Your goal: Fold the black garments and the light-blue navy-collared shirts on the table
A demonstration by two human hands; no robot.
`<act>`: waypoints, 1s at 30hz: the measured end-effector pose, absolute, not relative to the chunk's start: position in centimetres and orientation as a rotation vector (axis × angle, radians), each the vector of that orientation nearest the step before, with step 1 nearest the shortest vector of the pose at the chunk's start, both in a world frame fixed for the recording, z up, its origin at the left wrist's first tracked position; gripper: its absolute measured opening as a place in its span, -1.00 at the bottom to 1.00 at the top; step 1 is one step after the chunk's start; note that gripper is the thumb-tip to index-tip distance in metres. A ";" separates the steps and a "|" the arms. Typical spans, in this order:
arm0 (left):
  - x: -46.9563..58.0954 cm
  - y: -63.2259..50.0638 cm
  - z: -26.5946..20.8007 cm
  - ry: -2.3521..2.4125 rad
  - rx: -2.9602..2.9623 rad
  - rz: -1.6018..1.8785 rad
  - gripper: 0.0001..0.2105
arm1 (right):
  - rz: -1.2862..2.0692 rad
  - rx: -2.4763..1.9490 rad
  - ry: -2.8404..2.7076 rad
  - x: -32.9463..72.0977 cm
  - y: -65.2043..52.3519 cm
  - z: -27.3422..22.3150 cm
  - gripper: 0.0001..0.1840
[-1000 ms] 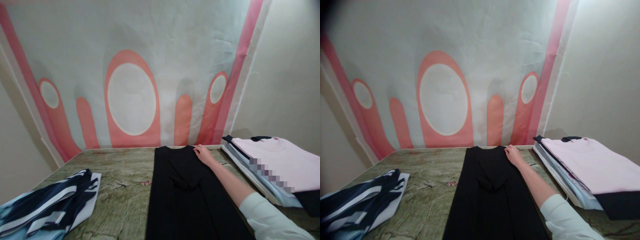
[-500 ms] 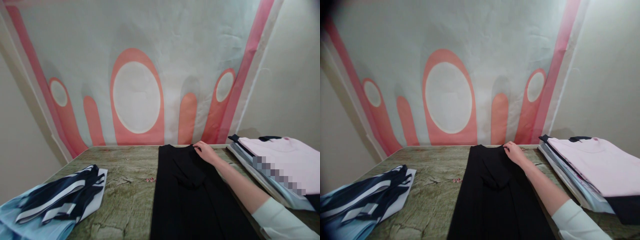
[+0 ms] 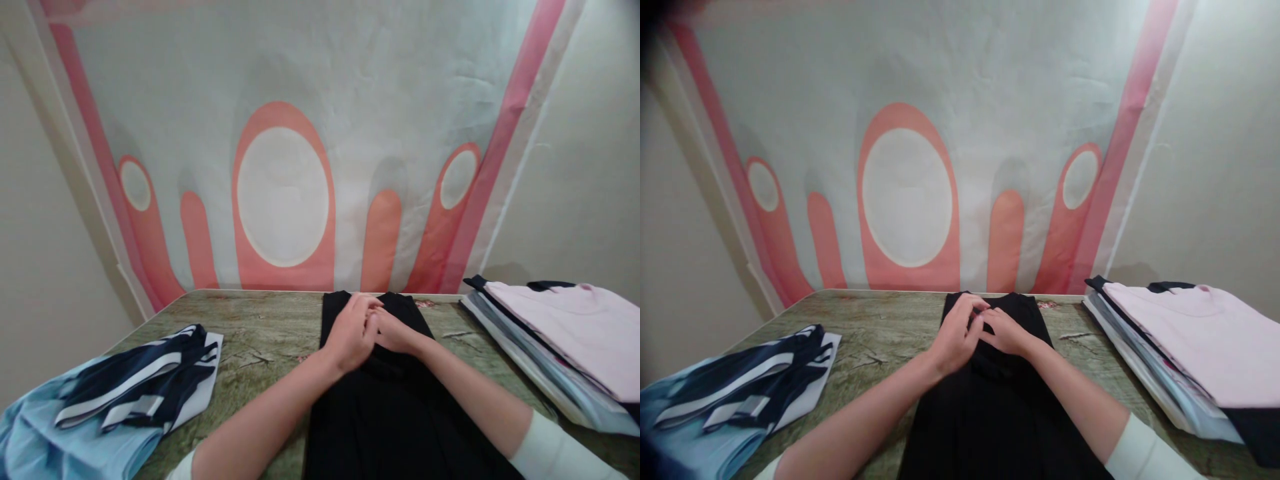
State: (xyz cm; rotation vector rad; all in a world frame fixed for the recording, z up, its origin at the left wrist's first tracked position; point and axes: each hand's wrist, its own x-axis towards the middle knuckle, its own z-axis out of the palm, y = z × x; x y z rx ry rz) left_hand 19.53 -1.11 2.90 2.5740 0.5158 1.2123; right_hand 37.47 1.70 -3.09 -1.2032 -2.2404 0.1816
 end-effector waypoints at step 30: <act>16.0 13.2 -4.5 1.497 2.707 0.421 -0.56 | 0.146 -1.341 -2.278 37.2 1.3 -3.0 -0.48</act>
